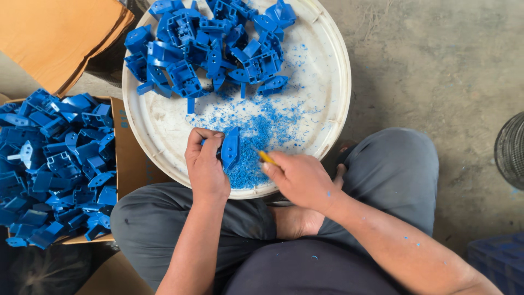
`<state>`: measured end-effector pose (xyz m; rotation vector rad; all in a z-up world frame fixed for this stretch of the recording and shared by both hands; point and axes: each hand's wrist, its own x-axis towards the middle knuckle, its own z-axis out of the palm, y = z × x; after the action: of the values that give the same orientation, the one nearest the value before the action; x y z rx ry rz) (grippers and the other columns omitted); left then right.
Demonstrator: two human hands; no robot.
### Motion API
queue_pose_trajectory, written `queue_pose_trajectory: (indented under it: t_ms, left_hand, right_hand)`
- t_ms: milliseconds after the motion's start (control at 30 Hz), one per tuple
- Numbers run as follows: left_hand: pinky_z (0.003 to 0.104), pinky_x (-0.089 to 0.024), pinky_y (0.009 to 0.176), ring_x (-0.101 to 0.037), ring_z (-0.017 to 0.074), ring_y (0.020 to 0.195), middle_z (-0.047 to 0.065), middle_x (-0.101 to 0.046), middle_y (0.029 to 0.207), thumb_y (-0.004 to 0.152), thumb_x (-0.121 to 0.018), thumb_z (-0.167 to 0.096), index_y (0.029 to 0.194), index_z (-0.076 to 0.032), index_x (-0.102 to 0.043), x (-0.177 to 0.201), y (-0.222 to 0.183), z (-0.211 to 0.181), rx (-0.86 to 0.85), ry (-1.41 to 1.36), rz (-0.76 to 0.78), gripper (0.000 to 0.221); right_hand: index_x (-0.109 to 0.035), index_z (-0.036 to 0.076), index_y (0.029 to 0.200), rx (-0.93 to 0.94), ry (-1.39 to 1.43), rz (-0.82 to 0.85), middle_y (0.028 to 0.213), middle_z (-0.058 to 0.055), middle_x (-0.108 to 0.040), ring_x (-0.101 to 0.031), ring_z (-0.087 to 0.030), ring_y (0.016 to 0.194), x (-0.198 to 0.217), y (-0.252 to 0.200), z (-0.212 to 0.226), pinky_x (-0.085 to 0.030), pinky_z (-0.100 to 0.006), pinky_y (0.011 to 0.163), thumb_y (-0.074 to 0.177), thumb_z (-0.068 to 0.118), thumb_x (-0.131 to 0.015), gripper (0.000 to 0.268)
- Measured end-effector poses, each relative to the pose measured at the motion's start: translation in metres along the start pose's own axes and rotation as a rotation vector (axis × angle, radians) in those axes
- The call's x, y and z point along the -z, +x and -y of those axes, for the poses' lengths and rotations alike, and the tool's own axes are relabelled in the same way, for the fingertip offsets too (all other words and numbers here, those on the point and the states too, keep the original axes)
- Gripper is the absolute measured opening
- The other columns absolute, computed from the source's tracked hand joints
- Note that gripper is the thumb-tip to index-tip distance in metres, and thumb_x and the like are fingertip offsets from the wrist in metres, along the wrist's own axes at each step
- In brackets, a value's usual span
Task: The person trims excess material from blue plastic components using a small blade, working over a tray of shavings while sitting on the floor.
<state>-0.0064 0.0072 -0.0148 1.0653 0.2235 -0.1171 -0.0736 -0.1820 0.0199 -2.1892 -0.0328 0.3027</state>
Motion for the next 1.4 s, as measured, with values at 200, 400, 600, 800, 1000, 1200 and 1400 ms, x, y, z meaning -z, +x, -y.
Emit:
queue_pose_trajectory:
  t_ms: [200,400,600,800,1000,1200,1400]
  left_hand:
    - [0.029,-0.051,0.072,-0.06,0.0115,0.084,0.004,-0.061,0.098,0.102,-0.057,-0.01,0.11,-0.007,-0.057,0.01,-0.038,0.022,0.271,-0.018,-0.045,0.009]
    - [0.029,-0.052,0.084,-0.059,0.0099,0.094,0.004,-0.066,0.105,0.083,-0.087,-0.018,0.123,0.0,-0.063,0.038,-0.043,0.034,0.219,0.49,0.392,0.05]
    - [0.027,-0.053,0.086,-0.062,0.0068,0.094,-0.002,-0.066,0.101,0.06,-0.098,-0.02,0.124,-0.008,-0.056,0.041,-0.032,0.019,0.073,0.579,0.459,0.077]
    - [0.025,-0.055,0.078,-0.063,0.0057,0.086,-0.004,-0.068,0.095,0.059,-0.099,-0.024,0.122,-0.012,-0.062,0.042,-0.032,0.014,0.237,0.433,0.499,0.075]
    - [0.025,-0.055,0.079,-0.065,0.0057,0.088,-0.005,-0.069,0.097,0.062,-0.094,-0.016,0.116,-0.011,-0.065,0.044,-0.028,0.011,0.243,0.407,0.599,0.061]
    - [0.026,-0.054,0.078,-0.063,0.007,0.086,-0.004,-0.067,0.095,0.062,-0.086,-0.012,0.113,-0.01,-0.065,0.046,-0.024,0.012,0.232,0.425,0.682,0.055]
    - [0.027,-0.054,0.078,-0.063,0.0078,0.086,-0.003,-0.068,0.094,0.063,-0.085,-0.012,0.111,-0.01,-0.066,0.044,-0.025,0.017,0.192,0.481,0.735,0.052]
  right_hand:
    - [-0.058,0.004,0.092,-0.052,0.147,0.078,0.074,-0.019,-0.064,-0.064,-0.04,0.066,-0.02,0.007,-0.013,-0.047,-0.05,0.06,0.098,0.035,-0.059,0.032]
    - [-0.062,0.004,0.096,-0.056,-0.119,0.076,0.079,-0.02,-0.068,-0.066,-0.041,0.079,-0.017,0.005,-0.013,-0.047,-0.051,0.066,0.102,0.033,-0.06,0.03]
    - [-0.067,0.01,0.126,-0.021,-0.134,-0.005,0.107,-0.018,-0.074,-0.071,-0.037,0.099,0.009,-0.015,0.004,-0.056,-0.043,0.08,0.098,0.024,-0.058,0.033]
    - [-0.07,0.006,0.12,0.027,-0.124,0.156,0.1,-0.013,-0.072,-0.071,-0.035,0.09,0.017,-0.031,0.003,-0.056,-0.041,0.076,0.097,0.02,-0.059,0.029]
    - [-0.072,0.011,0.12,0.157,-0.287,0.128,0.084,-0.01,-0.063,-0.066,-0.031,0.075,0.004,-0.023,-0.005,-0.052,-0.041,0.064,0.095,0.02,-0.064,0.027]
    - [-0.075,0.012,0.113,0.223,-0.334,0.136,0.078,-0.008,-0.062,-0.064,-0.03,0.067,0.0,-0.019,-0.007,-0.049,-0.041,0.057,0.094,0.027,-0.068,0.025]
    - [-0.076,0.013,0.107,0.245,-0.345,0.121,0.076,-0.006,-0.062,-0.064,-0.028,0.066,0.0,-0.018,-0.007,-0.05,-0.04,0.057,0.093,0.028,-0.069,0.022]
